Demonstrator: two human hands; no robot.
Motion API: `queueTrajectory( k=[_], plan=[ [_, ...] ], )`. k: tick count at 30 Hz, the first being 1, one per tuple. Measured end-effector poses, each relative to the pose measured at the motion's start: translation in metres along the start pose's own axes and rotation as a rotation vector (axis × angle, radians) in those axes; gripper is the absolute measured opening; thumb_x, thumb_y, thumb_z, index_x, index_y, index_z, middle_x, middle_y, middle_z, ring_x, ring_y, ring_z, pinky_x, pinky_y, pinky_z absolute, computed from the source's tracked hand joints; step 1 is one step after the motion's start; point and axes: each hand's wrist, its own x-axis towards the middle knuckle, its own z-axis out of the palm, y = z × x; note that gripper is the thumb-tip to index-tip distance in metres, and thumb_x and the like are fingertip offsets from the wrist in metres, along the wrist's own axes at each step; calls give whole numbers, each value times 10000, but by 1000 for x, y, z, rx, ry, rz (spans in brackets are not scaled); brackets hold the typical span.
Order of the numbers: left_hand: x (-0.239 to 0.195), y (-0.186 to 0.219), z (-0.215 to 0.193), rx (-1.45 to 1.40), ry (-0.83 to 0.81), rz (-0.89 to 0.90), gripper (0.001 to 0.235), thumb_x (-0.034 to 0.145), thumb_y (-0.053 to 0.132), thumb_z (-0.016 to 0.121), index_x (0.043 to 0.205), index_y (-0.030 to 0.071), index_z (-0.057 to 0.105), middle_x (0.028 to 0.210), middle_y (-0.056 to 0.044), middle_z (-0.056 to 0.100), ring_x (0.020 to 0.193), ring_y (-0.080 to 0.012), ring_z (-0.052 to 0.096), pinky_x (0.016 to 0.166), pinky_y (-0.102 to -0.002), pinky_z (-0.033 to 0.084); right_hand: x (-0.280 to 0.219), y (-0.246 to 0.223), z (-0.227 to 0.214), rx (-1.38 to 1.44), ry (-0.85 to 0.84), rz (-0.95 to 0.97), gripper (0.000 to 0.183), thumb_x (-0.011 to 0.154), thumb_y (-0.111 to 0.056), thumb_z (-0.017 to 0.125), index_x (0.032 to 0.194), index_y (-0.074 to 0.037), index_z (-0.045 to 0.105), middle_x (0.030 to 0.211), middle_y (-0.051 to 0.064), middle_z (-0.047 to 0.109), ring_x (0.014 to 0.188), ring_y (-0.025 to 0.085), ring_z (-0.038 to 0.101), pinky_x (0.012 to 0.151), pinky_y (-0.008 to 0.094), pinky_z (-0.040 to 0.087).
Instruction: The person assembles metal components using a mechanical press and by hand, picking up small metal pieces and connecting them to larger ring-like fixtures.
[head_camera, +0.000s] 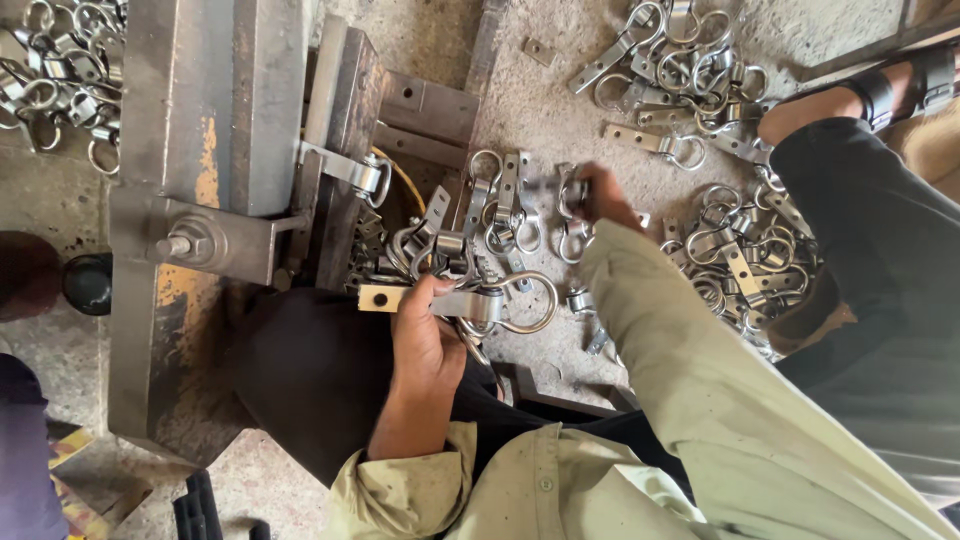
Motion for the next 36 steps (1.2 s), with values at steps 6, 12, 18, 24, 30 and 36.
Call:
queueTrajectory(
  k=[6, 12, 18, 24, 30, 36],
  plan=[
    [8, -9, -8, 9, 70, 21, 150, 857, 89, 655, 992, 26, 650, 903, -71, 666, 813, -207, 668, 707, -350, 566, 10, 32, 2, -585, 63, -317, 300, 878, -220, 737, 1116, -61, 648, 803, 57, 705, 670, 193, 622, 579, 348, 518],
    [8, -7, -4, 35, 139, 14, 167, 827, 79, 653, 986, 29, 670, 903, -69, 684, 830, -214, 676, 746, -352, 572, -27, 21, 70, -827, 357, -679, 555, 824, -257, 791, 1334, -136, 609, 943, 90, 757, 853, 285, 735, 714, 427, 562],
    [1, 0, -1, 55, 150, -16, 164, 828, 74, 673, 985, 26, 655, 914, -75, 696, 843, -224, 691, 769, -385, 588, -47, 34, 89, -1139, 337, -438, 701, 888, -544, 670, 1467, -171, 541, 1436, 178, 583, 1216, 410, 636, 953, 547, 569],
    [11, -13, -9, 43, 217, -66, 188, 836, 128, 679, 1000, 36, 684, 894, -70, 714, 804, -219, 687, 725, -356, 555, -50, 32, -4, -1253, 447, -440, 849, 806, -500, 778, 1521, -207, 425, 1430, 247, 426, 1139, 503, 565, 825, 607, 512],
    [23, -21, -33, 132, 189, -48, 142, 892, 213, 733, 956, 103, 671, 800, -30, 651, 670, -173, 615, 535, -310, 468, -43, 68, -10, -1238, 338, -406, 655, 769, -370, 773, 1375, -216, 578, 1320, 205, 596, 1080, 446, 658, 875, 535, 565],
    [9, -9, -26, 151, 225, -59, 145, 848, 175, 676, 960, 83, 686, 849, -50, 693, 748, -193, 661, 609, -315, 502, -25, 51, 34, -1338, 283, -634, 330, 859, -207, 637, 1184, -186, 688, 1205, 109, 730, 1105, 349, 681, 907, 485, 569]
  ],
)
